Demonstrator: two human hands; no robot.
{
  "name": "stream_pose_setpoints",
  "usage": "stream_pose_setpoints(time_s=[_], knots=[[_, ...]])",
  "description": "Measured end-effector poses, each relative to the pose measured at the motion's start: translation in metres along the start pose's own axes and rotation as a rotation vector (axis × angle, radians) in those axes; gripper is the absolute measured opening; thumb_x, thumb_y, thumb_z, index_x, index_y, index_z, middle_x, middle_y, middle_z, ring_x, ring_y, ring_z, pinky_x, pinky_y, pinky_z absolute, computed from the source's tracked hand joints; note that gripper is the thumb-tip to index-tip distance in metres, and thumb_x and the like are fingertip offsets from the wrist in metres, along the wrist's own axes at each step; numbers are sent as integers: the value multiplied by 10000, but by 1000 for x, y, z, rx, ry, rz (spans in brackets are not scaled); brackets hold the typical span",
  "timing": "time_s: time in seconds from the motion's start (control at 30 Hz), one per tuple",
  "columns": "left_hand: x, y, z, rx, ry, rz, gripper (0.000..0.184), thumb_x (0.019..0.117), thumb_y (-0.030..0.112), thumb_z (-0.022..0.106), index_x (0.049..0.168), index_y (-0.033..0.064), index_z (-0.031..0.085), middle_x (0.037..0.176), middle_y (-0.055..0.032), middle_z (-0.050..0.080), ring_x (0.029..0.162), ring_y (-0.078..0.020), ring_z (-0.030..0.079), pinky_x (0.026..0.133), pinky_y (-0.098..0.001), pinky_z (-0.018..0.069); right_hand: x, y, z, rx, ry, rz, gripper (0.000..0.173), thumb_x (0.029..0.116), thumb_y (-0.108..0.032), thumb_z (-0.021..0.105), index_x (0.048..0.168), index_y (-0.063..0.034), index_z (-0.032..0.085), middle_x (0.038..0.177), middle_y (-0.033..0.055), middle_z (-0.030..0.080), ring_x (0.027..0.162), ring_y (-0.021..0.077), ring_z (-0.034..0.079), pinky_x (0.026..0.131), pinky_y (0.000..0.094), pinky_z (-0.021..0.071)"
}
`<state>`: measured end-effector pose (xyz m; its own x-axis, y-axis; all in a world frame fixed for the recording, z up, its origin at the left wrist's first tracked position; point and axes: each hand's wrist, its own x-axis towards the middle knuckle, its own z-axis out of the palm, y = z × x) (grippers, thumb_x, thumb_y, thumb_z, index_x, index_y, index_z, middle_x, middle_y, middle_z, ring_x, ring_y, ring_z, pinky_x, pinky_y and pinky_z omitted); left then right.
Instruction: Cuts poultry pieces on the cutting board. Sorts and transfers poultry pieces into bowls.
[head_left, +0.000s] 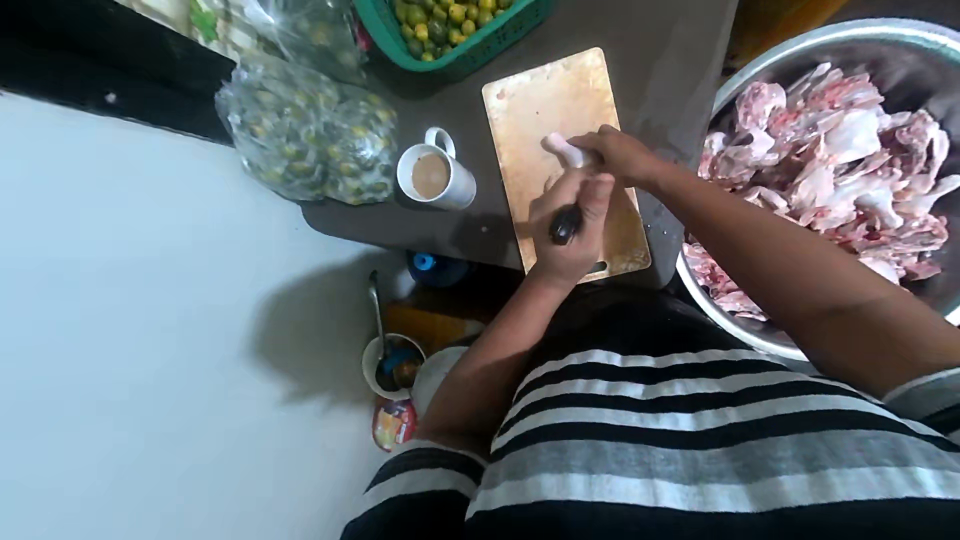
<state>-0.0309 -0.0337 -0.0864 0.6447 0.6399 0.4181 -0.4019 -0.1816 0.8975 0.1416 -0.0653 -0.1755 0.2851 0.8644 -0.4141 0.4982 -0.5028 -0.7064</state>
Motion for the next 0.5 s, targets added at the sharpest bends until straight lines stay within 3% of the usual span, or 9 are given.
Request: stream_pose_setpoints(time_s=[0.17,0.33,0.43,0.5], knots=[[21,60,-7,-82,-23,63,369,1080,397,511,767,202,499,546,90,409,477,-32,443,479,-225,431,1,3,5,-7,-3,20,583,957,-305,731,1488,-154,543,1385,245,553,1211,412,594,1002,609,487],[7,2,-7,-4,54,-29,342,1076,355,534,774,201,498,556,110,405,472,-12,428,470,-213,422,0,0,3,-17,1,17,570,959,-316,731,1476,-155,553,1383,251,554,1216,419,592,999,617,485],[6,14,-8,-28,19,-24,355,1076,362,533,766,196,489,553,101,398,473,-22,431,472,-217,419,-1,0,4,-25,-3,20,571,959,-324,732,1476,-161,553,1370,250,563,1197,422,603,988,624,491],[14,44,-15,-44,4,17,357,1073,368,536,760,199,516,556,93,426,490,-33,458,494,-236,441,0,-2,5,-21,-4,41,581,960,-326,728,1489,-175,541,1388,258,546,1190,437,604,978,642,485]])
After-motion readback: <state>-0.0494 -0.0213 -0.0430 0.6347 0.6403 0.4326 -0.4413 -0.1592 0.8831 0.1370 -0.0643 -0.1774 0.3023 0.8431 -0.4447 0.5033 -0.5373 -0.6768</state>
